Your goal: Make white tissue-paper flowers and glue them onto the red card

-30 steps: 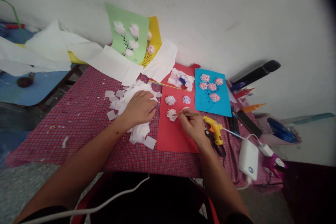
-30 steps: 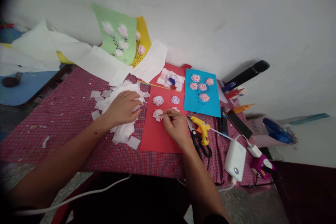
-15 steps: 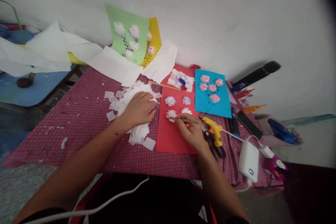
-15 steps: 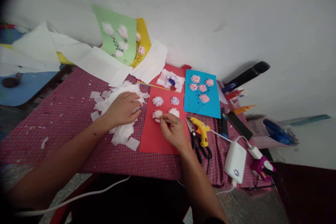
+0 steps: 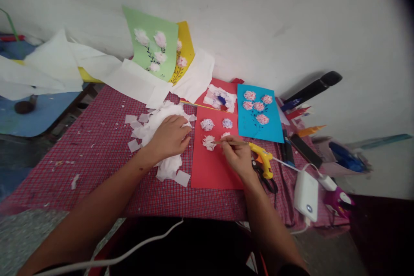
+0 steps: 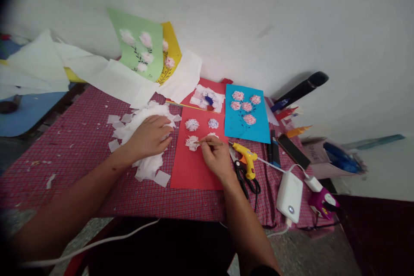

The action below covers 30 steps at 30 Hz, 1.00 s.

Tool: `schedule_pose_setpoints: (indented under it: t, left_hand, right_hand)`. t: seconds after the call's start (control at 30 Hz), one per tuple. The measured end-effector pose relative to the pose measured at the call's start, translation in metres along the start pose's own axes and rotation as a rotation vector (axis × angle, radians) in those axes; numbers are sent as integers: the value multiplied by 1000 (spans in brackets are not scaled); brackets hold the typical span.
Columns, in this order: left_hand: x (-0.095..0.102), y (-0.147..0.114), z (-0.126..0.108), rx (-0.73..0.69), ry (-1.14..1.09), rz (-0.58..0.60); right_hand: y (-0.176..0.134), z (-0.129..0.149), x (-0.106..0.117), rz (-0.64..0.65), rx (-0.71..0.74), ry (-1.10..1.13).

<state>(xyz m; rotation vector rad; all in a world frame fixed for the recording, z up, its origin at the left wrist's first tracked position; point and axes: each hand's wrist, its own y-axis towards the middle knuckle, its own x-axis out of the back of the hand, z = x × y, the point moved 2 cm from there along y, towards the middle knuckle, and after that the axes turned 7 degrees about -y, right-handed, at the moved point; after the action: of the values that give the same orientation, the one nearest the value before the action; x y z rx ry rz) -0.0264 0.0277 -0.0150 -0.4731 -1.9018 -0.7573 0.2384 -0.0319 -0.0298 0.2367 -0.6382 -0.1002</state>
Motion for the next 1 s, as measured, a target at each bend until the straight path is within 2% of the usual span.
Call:
schedule_pose_setpoints:
  t: [0.33,0.57,0.8,1.0]
  left_hand:
    - [1,0,-2,-18,-37,-31]
    - [-1,0,-1,-34,-11,-18]
    - [0,0,-2,-36,4,-16]
    - [-1,0,-2,-34,14,-5]
  right_hand:
    - [1,4,1,9,32,-37]
    - [1,-6,1,-112,-35,35]
    - [4,5,3,-79,29,-104]
    - [4,5,5,-94,-22,-83]
